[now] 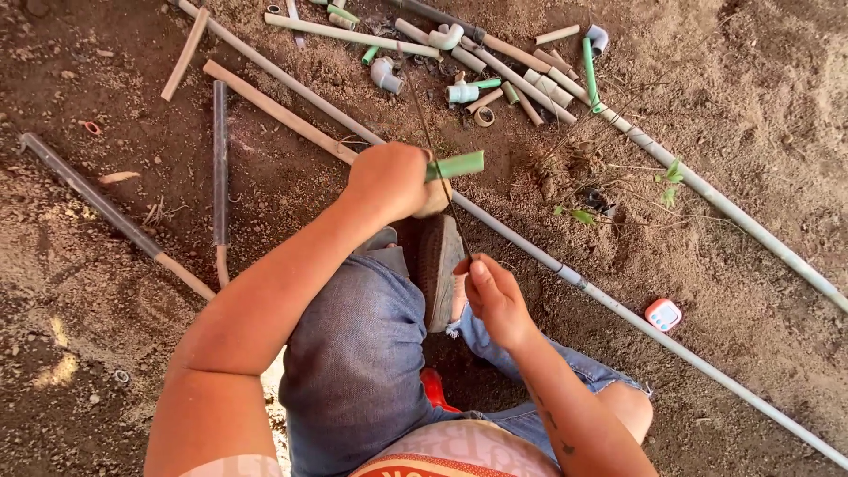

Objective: Sawing a small PVC pipe using a handheld hacksaw blade while sitting on the ground.

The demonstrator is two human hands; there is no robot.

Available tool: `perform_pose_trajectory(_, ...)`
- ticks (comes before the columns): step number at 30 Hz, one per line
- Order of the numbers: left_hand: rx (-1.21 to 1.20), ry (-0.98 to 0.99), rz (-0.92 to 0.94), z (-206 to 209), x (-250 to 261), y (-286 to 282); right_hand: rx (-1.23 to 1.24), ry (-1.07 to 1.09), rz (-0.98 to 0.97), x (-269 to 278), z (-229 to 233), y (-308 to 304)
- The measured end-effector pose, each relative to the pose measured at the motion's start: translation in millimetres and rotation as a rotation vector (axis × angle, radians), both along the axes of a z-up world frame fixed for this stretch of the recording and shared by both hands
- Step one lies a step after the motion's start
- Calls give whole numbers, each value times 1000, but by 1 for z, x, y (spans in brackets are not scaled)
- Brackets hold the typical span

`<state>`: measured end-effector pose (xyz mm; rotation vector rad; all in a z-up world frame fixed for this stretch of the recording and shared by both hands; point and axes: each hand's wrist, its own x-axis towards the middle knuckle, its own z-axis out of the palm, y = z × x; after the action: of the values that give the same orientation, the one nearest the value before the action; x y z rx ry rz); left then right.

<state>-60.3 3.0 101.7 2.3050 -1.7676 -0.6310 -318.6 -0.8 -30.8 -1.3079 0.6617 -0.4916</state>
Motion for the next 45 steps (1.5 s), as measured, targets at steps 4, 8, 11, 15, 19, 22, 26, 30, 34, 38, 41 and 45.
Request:
perform_pose_trajectory(4, -37, -3, 54, -33, 26, -11, -26, 58, 40, 4, -14, -1)
perform_pose_trajectory(8, 9, 70, 109, -49, 32, -10, -19, 57, 10, -7, -29, 11)
perform_pose_trajectory(11, 75, 71, 78, -5, 7, -11, -16, 27, -12, 10, -17, -3)
perform_pose_trajectory(15, 81, 78, 76, -10, 8, -13, 11, 44, -6, 13, -6, -8)
perform_pose_trajectory(19, 51, 78, 148, -57, 26, -27, 17, 93, 7, -1, -20, 0)
perform_pose_trajectory(22, 14, 98, 168, -47, 18, -26, -8, 99, -3, -1, -25, -9)
perform_pose_trajectory(26, -35, 87, 87, -36, 10, -15, 23, 131, -22, 14, 3, -21)
perform_pose_trajectory(30, -45, 53, 98, -24, 20, -7, 54, 126, -6, 21, 15, -19)
perform_pose_trajectory(34, -76, 94, 147, -44, 26, -8, 109, 132, 21, 17, 6, -10)
perform_pose_trajectory(38, 49, 37, 122, -40, 16, -6, 75, 152, 27, 33, 12, -22)
perform_pose_trajectory(41, 31, 66, 138, -47, 21, -11, 82, 152, 33, 34, 11, -17)
perform_pose_trajectory(45, 126, 113, 170, -36, 24, -8, 159, 120, 5, 11, -9, 0)
